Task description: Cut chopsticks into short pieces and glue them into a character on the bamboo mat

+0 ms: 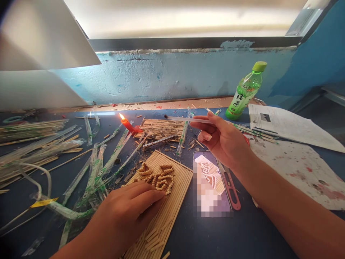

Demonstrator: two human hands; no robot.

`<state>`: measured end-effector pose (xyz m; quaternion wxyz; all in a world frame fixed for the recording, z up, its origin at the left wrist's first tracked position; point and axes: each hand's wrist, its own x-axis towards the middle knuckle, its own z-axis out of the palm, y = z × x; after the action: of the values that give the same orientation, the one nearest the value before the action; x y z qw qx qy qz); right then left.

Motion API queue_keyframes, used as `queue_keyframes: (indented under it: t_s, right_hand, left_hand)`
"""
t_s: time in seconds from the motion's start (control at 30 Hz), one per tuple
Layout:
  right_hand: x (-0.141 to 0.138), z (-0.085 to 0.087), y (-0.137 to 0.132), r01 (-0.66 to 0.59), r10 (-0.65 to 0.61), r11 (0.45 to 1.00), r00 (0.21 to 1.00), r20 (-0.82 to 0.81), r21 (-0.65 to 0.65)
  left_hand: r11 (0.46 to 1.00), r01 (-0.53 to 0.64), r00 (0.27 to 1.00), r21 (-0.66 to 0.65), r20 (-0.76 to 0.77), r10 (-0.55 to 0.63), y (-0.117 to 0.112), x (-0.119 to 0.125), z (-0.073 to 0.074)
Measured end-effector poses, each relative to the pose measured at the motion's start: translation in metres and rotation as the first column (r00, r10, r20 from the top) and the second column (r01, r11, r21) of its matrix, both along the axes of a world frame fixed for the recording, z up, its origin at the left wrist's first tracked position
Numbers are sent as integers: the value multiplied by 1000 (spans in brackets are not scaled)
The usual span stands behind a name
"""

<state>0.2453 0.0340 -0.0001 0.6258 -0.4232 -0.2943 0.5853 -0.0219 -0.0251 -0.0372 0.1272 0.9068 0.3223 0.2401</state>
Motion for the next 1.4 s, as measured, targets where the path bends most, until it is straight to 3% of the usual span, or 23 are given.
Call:
queue_keyframes:
  t_s: [0.5,0.73,0.9,1.0,1.07,1.23,1.4]
  right_hand:
    - [0,0,0,-7,7,1000,1000,25,6]
    - [0,1,0,-8,8,1000,1000,30,-3]
    - [0,0,0,-3,3,1000,994,111,5]
    - [1,-1,0,-12,11,1000,992,124,11]
    - [1,-1,0,-18,16,1000,994,111,12]
    - [0,-1,0,-8,8,1000,997,78,5]
    - [-1,-3,0,-23,23,1000,996,85,7]
  left_hand:
    - [1000,-1,1000,-29,10,1,1,-1,1]
    - [992,-18,997,-126,76,27,1,-8,13]
    - [978,140,990,-153,6,-140,-5,-8,20]
    - [958,248,958,-145,-108,-265,-8,-4,12]
    - [928,358,925,-100,-101,-367,-9,-1,3]
    - [930,355,924,-91,-120,-364,-6,-2,-11]
    - [927,354,910,-122,-185,-372,-7,-2,-1]
